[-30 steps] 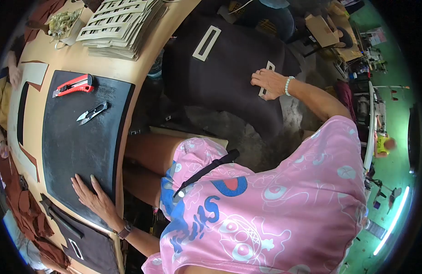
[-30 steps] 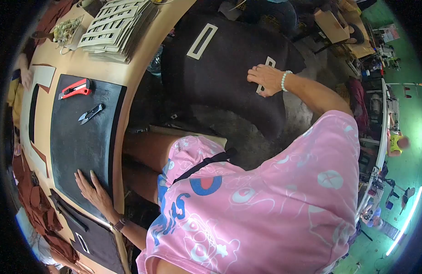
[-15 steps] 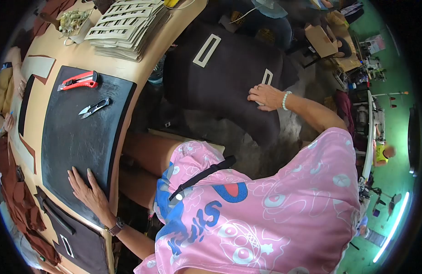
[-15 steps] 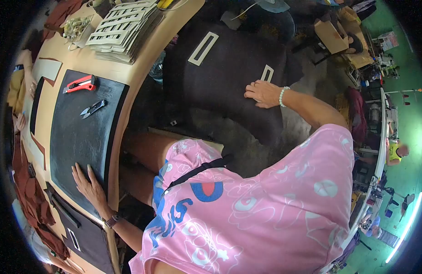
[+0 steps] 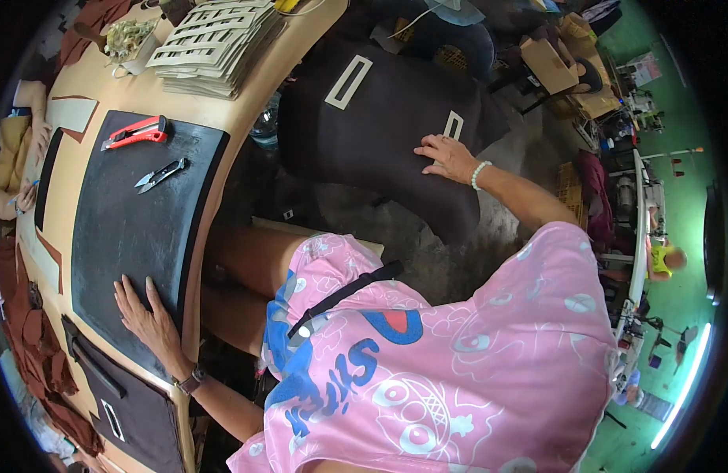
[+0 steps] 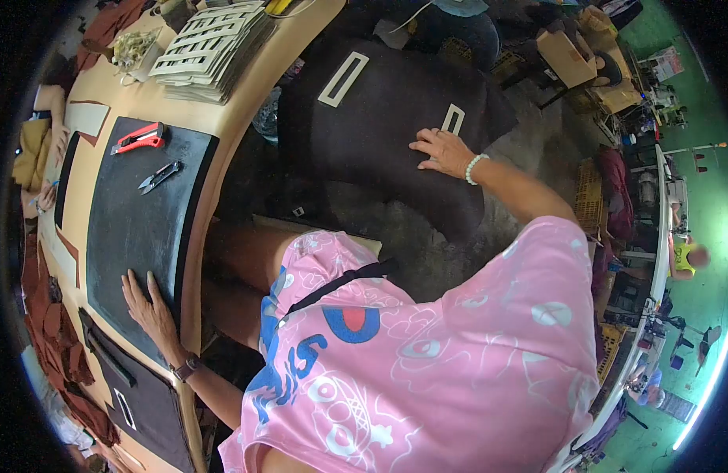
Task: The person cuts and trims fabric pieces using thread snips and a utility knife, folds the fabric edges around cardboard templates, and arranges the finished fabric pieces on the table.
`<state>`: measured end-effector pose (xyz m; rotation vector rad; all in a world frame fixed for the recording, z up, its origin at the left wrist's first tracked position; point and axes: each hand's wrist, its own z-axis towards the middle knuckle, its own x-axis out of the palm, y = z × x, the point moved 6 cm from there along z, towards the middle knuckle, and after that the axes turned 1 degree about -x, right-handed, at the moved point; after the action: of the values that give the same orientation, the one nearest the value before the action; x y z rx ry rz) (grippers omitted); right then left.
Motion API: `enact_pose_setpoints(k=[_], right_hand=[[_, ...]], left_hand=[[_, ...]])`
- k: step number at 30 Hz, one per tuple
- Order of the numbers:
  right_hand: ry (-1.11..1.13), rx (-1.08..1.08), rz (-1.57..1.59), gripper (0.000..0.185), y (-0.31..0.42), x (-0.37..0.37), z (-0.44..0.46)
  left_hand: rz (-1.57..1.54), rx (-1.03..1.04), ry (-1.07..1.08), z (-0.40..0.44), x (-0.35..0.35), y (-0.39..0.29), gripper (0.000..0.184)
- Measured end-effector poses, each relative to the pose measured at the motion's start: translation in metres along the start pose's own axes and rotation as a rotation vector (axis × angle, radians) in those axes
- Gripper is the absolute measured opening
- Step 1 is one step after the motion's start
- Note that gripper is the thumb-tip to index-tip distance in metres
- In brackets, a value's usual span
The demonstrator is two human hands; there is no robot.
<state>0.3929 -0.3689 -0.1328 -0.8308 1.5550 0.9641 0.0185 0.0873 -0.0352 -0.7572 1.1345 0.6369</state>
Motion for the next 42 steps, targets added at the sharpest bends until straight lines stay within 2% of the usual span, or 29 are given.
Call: enact_pose_setpoints(k=[3, 6, 9, 12, 14, 16, 18, 19, 20, 22, 24, 26, 28, 29, 32, 33, 34, 36, 37, 38, 40, 42], right_hand=[[-0.146, 0.053, -0.002, 0.037, 0.002, 0.004, -0.003], [-0.229, 0.198, 0.031, 0.030, 0.007, 0.008, -0.009], [-0.371, 0.210, 0.060, 0.021, 0.017, -0.002, -0.005], [-0.689, 0.388, 0.234, 0.016, 0.008, -0.033, 0.008], [-0.941, 0.376, 0.169, 0.016, 0.004, -0.069, 0.022], [-1.096, 0.292, 0.089, 0.016, 0.005, -0.109, 0.041], [-1.146, 0.252, 0.000, 0.017, 0.025, -0.145, 0.061], [-1.144, 0.183, 0.005, 0.016, 0.037, -0.161, 0.073], [-1.090, 0.146, 0.149, 0.015, 0.058, -0.175, 0.085], [-0.957, 0.064, 0.428, 0.013, 0.120, -0.199, 0.108], [-0.856, -0.267, 0.370, 0.013, 0.180, -0.212, 0.130], [-0.775, -0.457, 0.392, 0.016, 0.227, -0.219, 0.142], [-0.700, -0.529, 0.450, 0.021, 0.262, -0.228, 0.154], [-0.646, -0.554, 0.520, 0.024, 0.271, -0.229, 0.162], [-0.560, -0.635, 0.689, 0.028, 0.288, -0.241, 0.177], [-0.477, -0.620, 0.757, 0.031, 0.293, -0.242, 0.183], [-0.441, -0.584, 0.678, 0.031, 0.297, -0.238, 0.188], [-0.377, -0.506, 0.514, 0.029, 0.302, -0.227, 0.200], [-0.309, -0.517, 0.563, 0.025, 0.304, -0.220, 0.205], [-0.307, -0.531, 0.651, 0.023, 0.305, -0.216, 0.210], [-0.294, -0.554, 0.826, 0.021, 0.306, -0.209, 0.219], [-0.360, -0.569, 1.020, 0.019, 0.308, -0.210, 0.231]], left_hand=[[-0.002, 0.001, -0.002, 0.000, 0.000, 0.000, 0.054], [-0.012, -0.001, -0.004, -0.001, 0.000, 0.000, 0.055], [0.001, 0.013, -0.001, 0.001, 0.003, 0.002, 0.055], [0.021, 0.018, -0.001, 0.001, 0.004, 0.004, 0.055], [0.023, 0.010, 0.003, 0.001, 0.005, 0.003, 0.056], [0.019, -0.014, 0.003, 0.001, 0.004, 0.002, 0.056], [-0.022, 0.034, -0.037, -0.001, -0.004, -0.011, 0.054], [-0.051, 0.057, -0.037, -0.002, -0.009, -0.020, 0.054], [-0.079, 0.081, -0.039, -0.002, -0.013, -0.032, 0.055], [-0.441, 0.193, -0.022, -0.008, -0.034, -0.086, 0.067], [-0.658, 0.319, 0.053, -0.013, -0.057, -0.143, 0.080], [-0.847, 0.448, 0.120, -0.014, -0.070, -0.183, 0.082], [-0.845, 0.571, 0.083, -0.007, -0.082, -0.205, 0.073], [-0.824, 0.592, 0.051, -0.001, -0.084, -0.205, 0.048], [-0.787, 0.589, 0.035, 0.024, -0.085, -0.182, 0.028], [-0.815, 0.534, 0.065, 0.034, -0.098, -0.176, 0.025], [-0.800, 0.574, -0.020, 0.042, -0.103, -0.167, 0.026], [-0.887, 0.435, 0.111, 0.057, -0.109, -0.144, 0.027], [-0.882, 0.411, 0.157, 0.062, -0.117, -0.135, 0.025], [-0.903, 0.302, 0.234, 0.067, -0.118, -0.122, 0.022], [-0.804, 0.269, 0.238, 0.075, -0.124, -0.098, 0.016], [-1.110, 0.236, 0.180, 0.080, -0.128, -0.078, 0.017]])
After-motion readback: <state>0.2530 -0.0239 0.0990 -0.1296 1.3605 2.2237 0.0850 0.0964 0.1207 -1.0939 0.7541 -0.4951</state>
